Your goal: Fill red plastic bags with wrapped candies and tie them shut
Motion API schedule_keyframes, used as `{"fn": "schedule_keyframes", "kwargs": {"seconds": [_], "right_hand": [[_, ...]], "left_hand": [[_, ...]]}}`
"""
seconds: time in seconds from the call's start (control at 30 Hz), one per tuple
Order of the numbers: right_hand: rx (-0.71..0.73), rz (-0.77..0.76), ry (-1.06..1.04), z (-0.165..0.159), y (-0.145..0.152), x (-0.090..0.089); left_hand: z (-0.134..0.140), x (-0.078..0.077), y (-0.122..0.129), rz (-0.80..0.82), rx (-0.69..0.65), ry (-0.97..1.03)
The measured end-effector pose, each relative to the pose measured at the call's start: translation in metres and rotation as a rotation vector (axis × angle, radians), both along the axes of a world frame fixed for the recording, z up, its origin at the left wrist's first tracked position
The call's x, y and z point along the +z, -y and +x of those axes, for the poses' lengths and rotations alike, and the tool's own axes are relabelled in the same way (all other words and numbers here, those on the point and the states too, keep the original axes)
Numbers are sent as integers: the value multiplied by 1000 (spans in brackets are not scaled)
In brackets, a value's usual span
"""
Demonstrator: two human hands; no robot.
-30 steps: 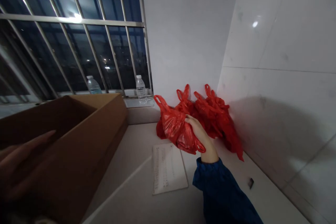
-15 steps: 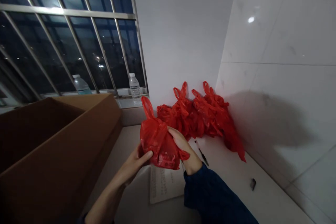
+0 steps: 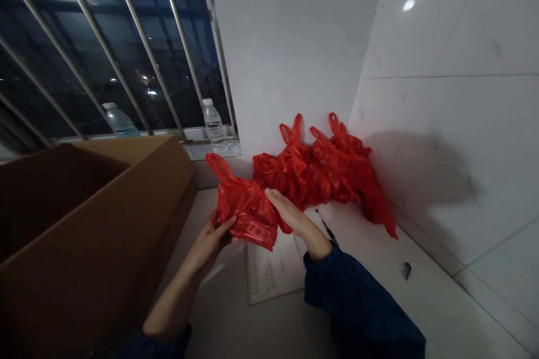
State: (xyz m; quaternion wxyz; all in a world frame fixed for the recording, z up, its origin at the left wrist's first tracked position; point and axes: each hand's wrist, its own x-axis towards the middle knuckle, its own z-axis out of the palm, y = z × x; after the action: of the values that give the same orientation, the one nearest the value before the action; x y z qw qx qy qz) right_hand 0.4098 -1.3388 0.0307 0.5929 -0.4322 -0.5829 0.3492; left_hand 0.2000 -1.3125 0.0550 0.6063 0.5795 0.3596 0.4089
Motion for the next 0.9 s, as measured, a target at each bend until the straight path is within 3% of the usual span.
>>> {"fn": "schedule_keyframes", "kwargs": {"seconds": [0.13,0.3,0.47,0.63,0.77,0.9], "right_hand": [[89,47,41,-2,4,0],[23,156,278,6,2,-5],[-46,115,478,10,14,-20],[-15,12,601,28,30,-36],[-180,57,635,21,29,-41],[-330,154,826,-15,20,-58]], "left_hand": [[-7,3,2,17,-50,-45],[-16,10,5,166,-20,-87],[-25,8,-3,258,24,-214],[-27,1,-11,564,174,-463],[-16,-3,-1,927,239,-691],[5,-32,4,1183,100,-953]]}}
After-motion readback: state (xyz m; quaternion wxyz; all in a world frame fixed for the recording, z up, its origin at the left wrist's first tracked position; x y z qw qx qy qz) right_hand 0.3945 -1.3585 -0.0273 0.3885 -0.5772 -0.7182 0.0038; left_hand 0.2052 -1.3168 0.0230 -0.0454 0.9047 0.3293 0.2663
